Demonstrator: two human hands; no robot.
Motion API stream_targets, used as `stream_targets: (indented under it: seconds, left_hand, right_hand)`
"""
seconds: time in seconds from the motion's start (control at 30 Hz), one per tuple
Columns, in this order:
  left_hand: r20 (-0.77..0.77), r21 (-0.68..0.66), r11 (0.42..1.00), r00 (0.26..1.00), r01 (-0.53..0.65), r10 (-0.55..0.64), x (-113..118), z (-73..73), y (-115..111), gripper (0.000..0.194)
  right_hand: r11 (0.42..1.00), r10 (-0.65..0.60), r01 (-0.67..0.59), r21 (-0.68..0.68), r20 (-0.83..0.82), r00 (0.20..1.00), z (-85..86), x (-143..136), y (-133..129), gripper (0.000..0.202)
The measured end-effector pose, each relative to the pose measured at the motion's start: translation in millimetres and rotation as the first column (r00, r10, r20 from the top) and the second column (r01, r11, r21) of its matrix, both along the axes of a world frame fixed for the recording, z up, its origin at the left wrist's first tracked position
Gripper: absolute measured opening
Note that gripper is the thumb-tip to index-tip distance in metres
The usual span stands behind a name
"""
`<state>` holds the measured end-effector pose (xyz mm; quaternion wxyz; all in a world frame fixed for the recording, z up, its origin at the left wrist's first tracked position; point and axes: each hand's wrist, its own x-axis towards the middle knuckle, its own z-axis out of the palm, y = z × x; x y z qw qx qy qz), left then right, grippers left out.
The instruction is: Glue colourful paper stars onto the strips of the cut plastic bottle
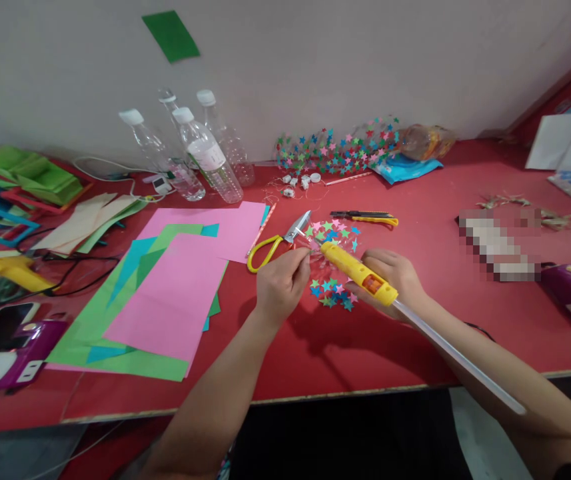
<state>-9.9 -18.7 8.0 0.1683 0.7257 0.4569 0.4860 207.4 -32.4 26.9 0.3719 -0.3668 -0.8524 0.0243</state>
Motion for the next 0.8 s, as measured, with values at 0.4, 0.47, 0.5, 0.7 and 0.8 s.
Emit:
stream_targets:
  seconds: [0.4, 0.47, 0.5, 0.7, 0.8]
  left_hand:
    - [0.566, -0.427, 0.868, 0.824, 0.255, 0.037, 5.6, 11.2, 1.4, 0.018]
    - [0.585, -0.436, 0.854, 0.810, 0.282, 0.031, 5.7, 11.0, 1.0, 0.016]
    - [0.592, -0.444, 0.845, 0.805, 0.297, 0.029, 5.8, 10.9, 0.9, 0.015]
    - [0.608, -0.544, 0.733, 0.794, 0.408, 0.010, 5.3, 12.4, -0.1, 0.015]
    - [0.625, -0.602, 0.629, 0.780, 0.492, -0.013, 5.8, 13.0, -1.4, 0.015]
  right_hand:
    - [0.886, -0.303, 0.406, -0.226, 0.381, 0.873, -3.0, 69.1, 32.3, 0.029]
    - [0.863, -0.246, 0.428, -0.270, 0.515, 0.821, -15.2, 80.4, 37.7, 0.026]
    - [0.854, -0.221, 0.435, -0.285, 0.558, 0.800, -21.0, 84.0, 39.3, 0.027]
    - [0.866, -0.254, 0.466, -0.180, 0.644, 0.722, -18.9, 77.3, 33.0, 0.028]
    - [0.911, -0.321, 0.406, -0.074, 0.489, 0.811, 2.2, 55.3, 23.8, 0.018]
